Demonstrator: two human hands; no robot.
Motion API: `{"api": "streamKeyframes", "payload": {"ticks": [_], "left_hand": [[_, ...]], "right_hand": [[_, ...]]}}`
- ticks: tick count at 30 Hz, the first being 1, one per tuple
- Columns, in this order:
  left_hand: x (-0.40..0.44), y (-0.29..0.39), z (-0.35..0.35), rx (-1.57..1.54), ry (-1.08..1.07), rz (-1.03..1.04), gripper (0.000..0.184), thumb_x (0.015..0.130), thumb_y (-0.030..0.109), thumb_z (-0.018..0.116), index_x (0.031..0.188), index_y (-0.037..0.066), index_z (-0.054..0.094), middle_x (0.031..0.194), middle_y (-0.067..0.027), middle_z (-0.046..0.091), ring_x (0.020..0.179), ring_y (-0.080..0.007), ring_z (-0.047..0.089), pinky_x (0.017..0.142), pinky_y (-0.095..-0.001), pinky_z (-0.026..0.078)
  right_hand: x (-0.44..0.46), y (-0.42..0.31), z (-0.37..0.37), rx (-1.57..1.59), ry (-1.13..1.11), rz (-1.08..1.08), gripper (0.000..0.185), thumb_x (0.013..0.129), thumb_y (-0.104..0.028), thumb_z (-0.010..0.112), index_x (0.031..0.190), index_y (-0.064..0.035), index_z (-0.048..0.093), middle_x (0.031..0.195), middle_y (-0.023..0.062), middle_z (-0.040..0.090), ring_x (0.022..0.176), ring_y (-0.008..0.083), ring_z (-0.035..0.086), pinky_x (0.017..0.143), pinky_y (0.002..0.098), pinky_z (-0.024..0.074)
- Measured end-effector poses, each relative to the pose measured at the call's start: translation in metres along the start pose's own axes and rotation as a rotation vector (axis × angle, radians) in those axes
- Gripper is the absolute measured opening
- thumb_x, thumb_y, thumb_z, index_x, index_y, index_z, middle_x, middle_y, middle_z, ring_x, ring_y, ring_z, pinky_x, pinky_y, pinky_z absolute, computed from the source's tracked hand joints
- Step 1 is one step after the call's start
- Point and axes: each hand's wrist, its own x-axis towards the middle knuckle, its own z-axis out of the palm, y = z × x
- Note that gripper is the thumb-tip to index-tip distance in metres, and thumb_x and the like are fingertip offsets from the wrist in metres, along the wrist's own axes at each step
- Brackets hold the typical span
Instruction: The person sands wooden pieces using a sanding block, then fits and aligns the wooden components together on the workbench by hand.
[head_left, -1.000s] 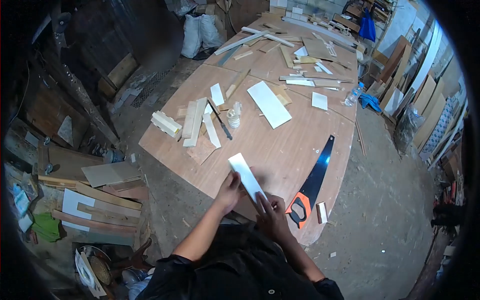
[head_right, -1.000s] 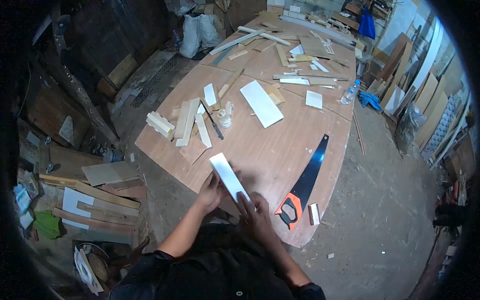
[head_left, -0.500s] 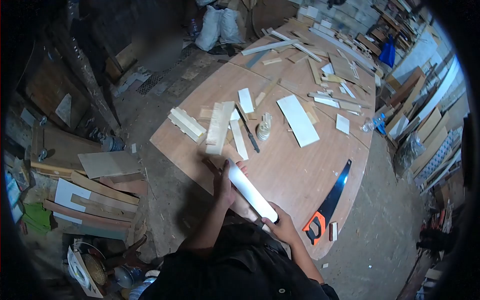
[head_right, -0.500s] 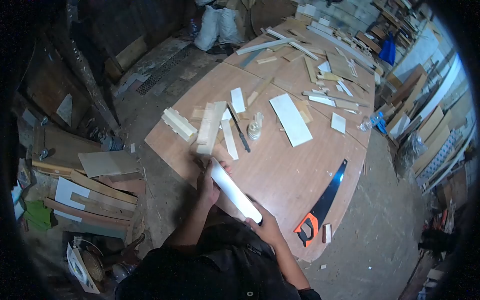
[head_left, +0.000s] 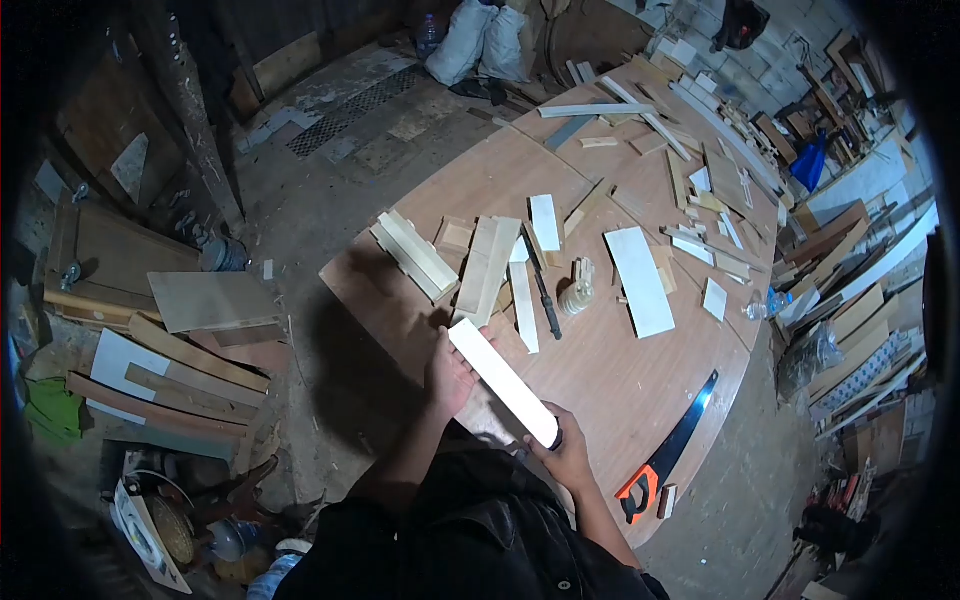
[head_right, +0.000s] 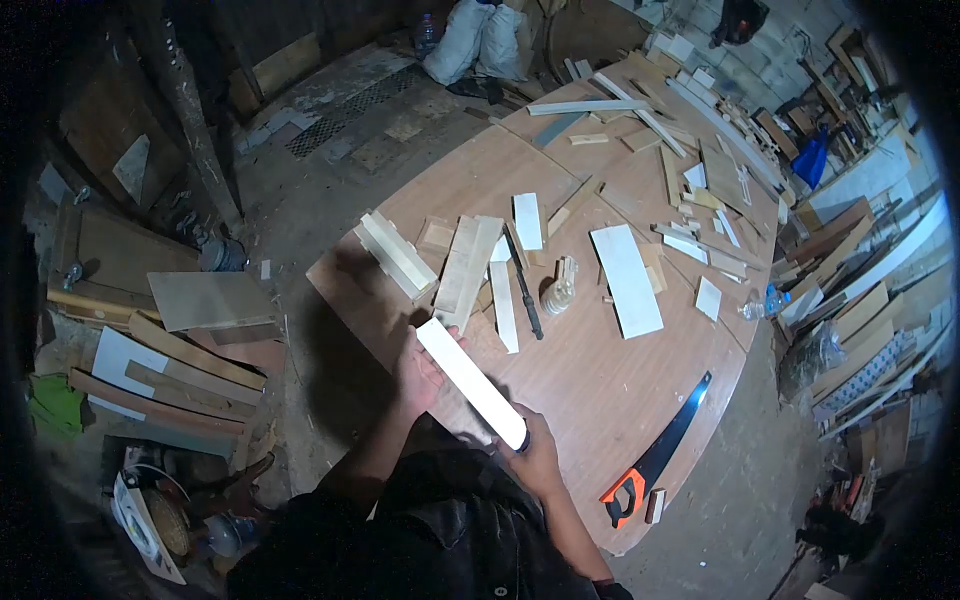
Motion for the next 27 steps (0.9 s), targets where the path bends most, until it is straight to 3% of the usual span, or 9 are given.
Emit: {"api": "streamKeyframes", "payload": {"ticks": [2, 5, 9, 11, 14, 17, 20, 23, 27], "left_hand": [[0.004, 0.004, -0.005, -0.060, 0.017, -0.023, 0.069, 0.102, 0.053, 0.038, 0.144, -0.001, 0.034, 0.141, -0.0213, 0.049, 0.126, -0.0362, 0.053, 0.109, -0.0451, 0.040], [0.013, 0.001, -0.011, 0.004, 0.069, 0.009, 0.067, 0.101, 0.053, 0.040, 0.141, -0.001, 0.039, 0.135, -0.0179, 0.053, 0.124, -0.0347, 0.054, 0.107, -0.0444, 0.041], [0.025, -0.008, -0.009, -0.047, 0.127, 0.047, 0.065, 0.100, 0.054, 0.043, 0.137, 0.000, 0.044, 0.126, -0.0133, 0.057, 0.120, -0.0293, 0.055, 0.105, -0.0429, 0.043], [0.028, -0.008, -0.004, -0.017, 0.120, 0.066, 0.063, 0.100, 0.053, 0.046, 0.135, 0.001, 0.046, 0.120, -0.0115, 0.057, 0.117, -0.0243, 0.055, 0.102, -0.0417, 0.043], [0.029, -0.006, 0.004, 0.048, 0.123, 0.066, 0.062, 0.101, 0.054, 0.042, 0.135, 0.002, 0.046, 0.123, -0.0130, 0.057, 0.117, -0.0216, 0.054, 0.102, -0.0414, 0.043], [0.035, -0.009, -0.005, 0.053, -0.013, 0.116, 0.065, 0.102, 0.054, 0.037, 0.137, 0.001, 0.044, 0.132, -0.0163, 0.055, 0.121, -0.0261, 0.054, 0.105, -0.0419, 0.042], [0.022, -0.004, 0.009, 0.002, 0.043, 0.070, 0.066, 0.103, 0.053, 0.032, 0.140, -0.001, 0.040, 0.140, -0.0187, 0.050, 0.126, -0.0317, 0.052, 0.108, -0.0426, 0.040], [0.012, 0.005, 0.022, -0.029, 0.021, 0.060, 0.063, 0.104, 0.048, 0.033, 0.141, -0.002, 0.036, 0.142, -0.0201, 0.048, 0.129, -0.0359, 0.050, 0.110, -0.0440, 0.040], [0.015, 0.005, 0.021, 0.107, 0.039, 0.136, 0.060, 0.104, 0.047, 0.038, 0.139, -0.001, 0.042, 0.136, -0.0190, 0.054, 0.125, -0.0348, 0.054, 0.105, -0.0447, 0.044]], "right_hand": [[0.006, -0.011, -0.004, -0.205, -0.015, -0.004, 0.063, 0.077, -0.015, 0.079, 0.133, -0.0046, 0.053, 0.103, 0.0135, 0.056, 0.094, 0.0228, 0.056, 0.079, 0.0309, 0.0507], [0.015, -0.026, -0.006, -0.213, 0.060, -0.080, 0.055, 0.076, -0.015, 0.078, 0.126, -0.0035, 0.059, 0.094, 0.0108, 0.052, 0.084, 0.0223, 0.056, 0.069, 0.0299, 0.0499], [0.023, -0.024, -0.015, -0.194, -0.008, -0.066, 0.055, 0.075, -0.016, 0.078, 0.126, -0.0040, 0.062, 0.093, 0.0106, 0.052, 0.082, 0.0212, 0.056, 0.067, 0.0294, 0.0493], [0.024, -0.022, -0.018, -0.130, -0.120, 0.071, 0.061, 0.075, -0.015, 0.079, 0.131, -0.0026, 0.059, 0.093, 0.0121, 0.053, 0.078, 0.0205, 0.058, 0.064, 0.0297, 0.0503], [0.022, -0.016, -0.014, -0.127, -0.096, -0.041, 0.063, 0.075, -0.015, 0.079, 0.134, -0.0037, 0.057, 0.093, 0.0123, 0.052, 0.073, 0.0199, 0.057, 0.063, 0.0293, 0.0498], [0.024, -0.016, -0.013, -0.148, -0.077, -0.014, 0.063, 0.074, -0.012, 0.079, 0.133, -0.0056, 0.058, 0.093, 0.0110, 0.050, 0.081, 0.0198, 0.054, 0.068, 0.0290, 0.0497], [0.025, -0.016, -0.013, -0.198, -0.017, -0.032, 0.063, 0.072, -0.008, 0.079, 0.131, -0.0070, 0.059, 0.095, 0.0106, 0.047, 0.085, 0.0193, 0.052, 0.069, 0.0277, 0.0495], [0.026, -0.018, -0.012, -0.255, 0.028, -0.058, 0.062, 0.070, -0.006, 0.080, 0.129, -0.0065, 0.059, 0.095, 0.0105, 0.047, 0.084, 0.0198, 0.052, 0.070, 0.0276, 0.0497], [0.024, -0.026, -0.004, -0.286, 0.063, -0.064, 0.062, 0.070, -0.007, 0.081, 0.129, -0.0066, 0.060, 0.092, 0.0099, 0.047, 0.081, 0.0202, 0.052, 0.070, 0.0284, 0.0497]]}}
